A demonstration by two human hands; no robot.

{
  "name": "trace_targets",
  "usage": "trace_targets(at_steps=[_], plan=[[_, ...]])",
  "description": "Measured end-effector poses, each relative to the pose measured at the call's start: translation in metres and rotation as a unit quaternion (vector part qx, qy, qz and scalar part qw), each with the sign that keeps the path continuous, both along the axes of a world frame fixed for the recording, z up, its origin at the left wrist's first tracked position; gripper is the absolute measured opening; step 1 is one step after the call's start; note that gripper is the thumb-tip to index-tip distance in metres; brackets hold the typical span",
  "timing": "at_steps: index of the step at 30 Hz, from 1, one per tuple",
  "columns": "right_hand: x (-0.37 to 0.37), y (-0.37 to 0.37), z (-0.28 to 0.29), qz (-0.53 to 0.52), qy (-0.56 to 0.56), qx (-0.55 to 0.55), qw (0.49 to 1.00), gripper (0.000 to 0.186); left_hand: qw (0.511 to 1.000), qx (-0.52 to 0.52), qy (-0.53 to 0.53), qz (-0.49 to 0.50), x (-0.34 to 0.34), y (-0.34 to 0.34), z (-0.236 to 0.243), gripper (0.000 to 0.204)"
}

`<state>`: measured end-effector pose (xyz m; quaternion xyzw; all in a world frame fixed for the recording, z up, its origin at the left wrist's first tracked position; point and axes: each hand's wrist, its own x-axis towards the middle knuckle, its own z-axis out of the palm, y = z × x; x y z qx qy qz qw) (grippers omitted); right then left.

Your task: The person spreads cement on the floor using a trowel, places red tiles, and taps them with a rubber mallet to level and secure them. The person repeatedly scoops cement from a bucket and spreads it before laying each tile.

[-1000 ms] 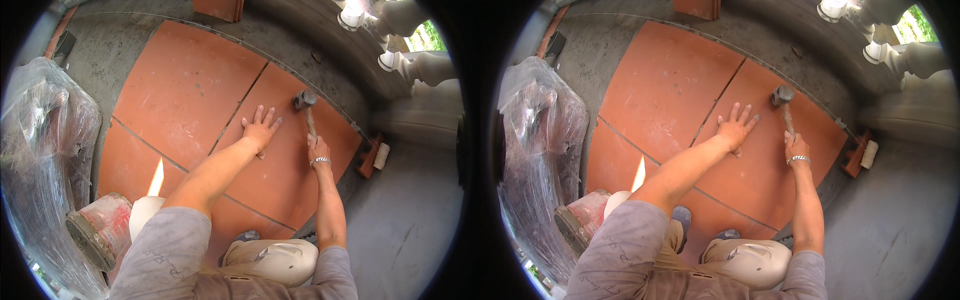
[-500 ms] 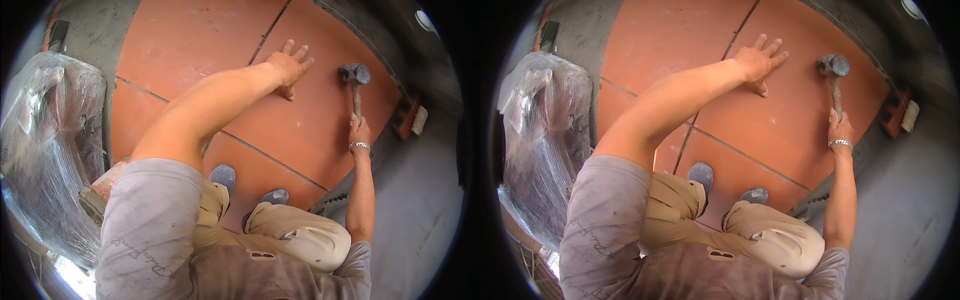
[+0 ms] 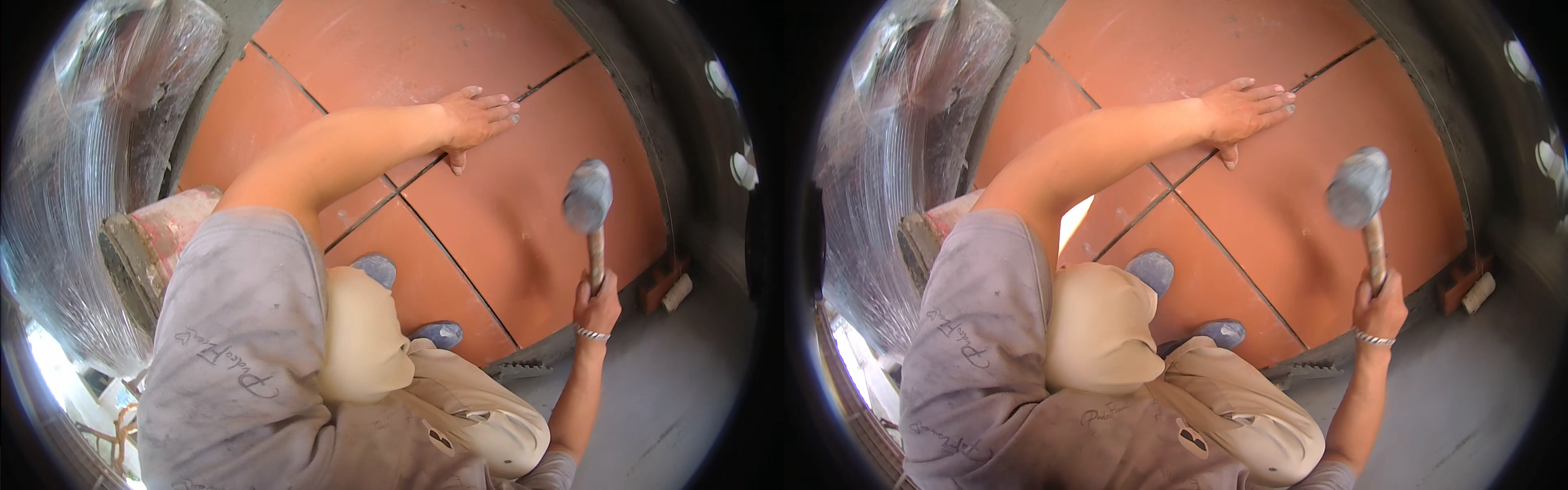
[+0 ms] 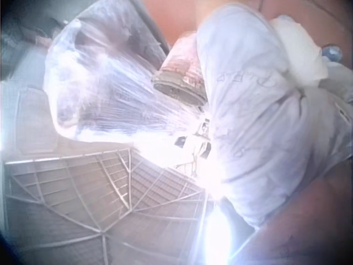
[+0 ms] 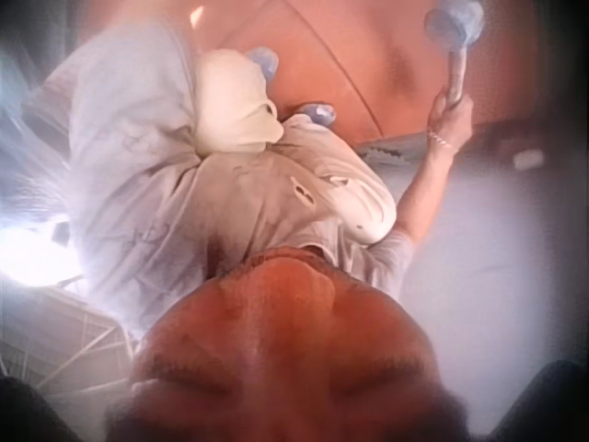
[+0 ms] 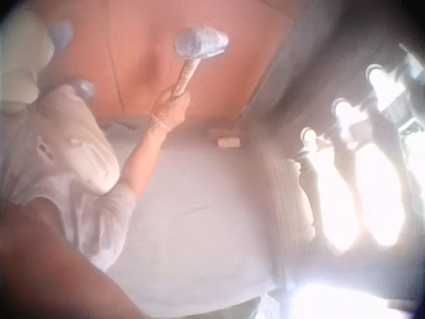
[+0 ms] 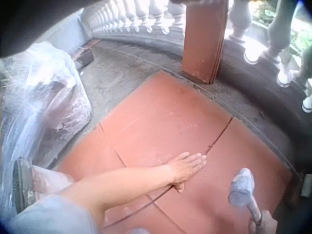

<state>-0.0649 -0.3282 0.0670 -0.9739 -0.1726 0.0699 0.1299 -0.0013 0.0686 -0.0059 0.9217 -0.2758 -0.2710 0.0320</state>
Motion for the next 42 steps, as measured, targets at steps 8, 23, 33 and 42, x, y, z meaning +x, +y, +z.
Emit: trace_targets(at_steps=[8,23,33,42], plan=[[-0.001,0.013,-0.019,0.134,0.093,-0.215,0.963,0.014,1.000,0.004,0.010,0.012,0.000,0.000,0.005,0.125],[-0.021,0.037,-0.016,0.164,0.275,0.169,0.932,0.028,0.999,0.021,0.024,0.004,0.001,-0.003,0.004,0.129],[-0.054,0.046,-0.060,0.202,0.273,0.140,0.930,0.032,0.999,0.027,0.032,-0.006,0.002,-0.001,0.008,0.125],[-0.050,0.061,-0.061,0.184,0.315,0.049,0.930,0.038,0.999,0.028,0.039,-0.008,0.004,-0.001,0.006,0.126]])
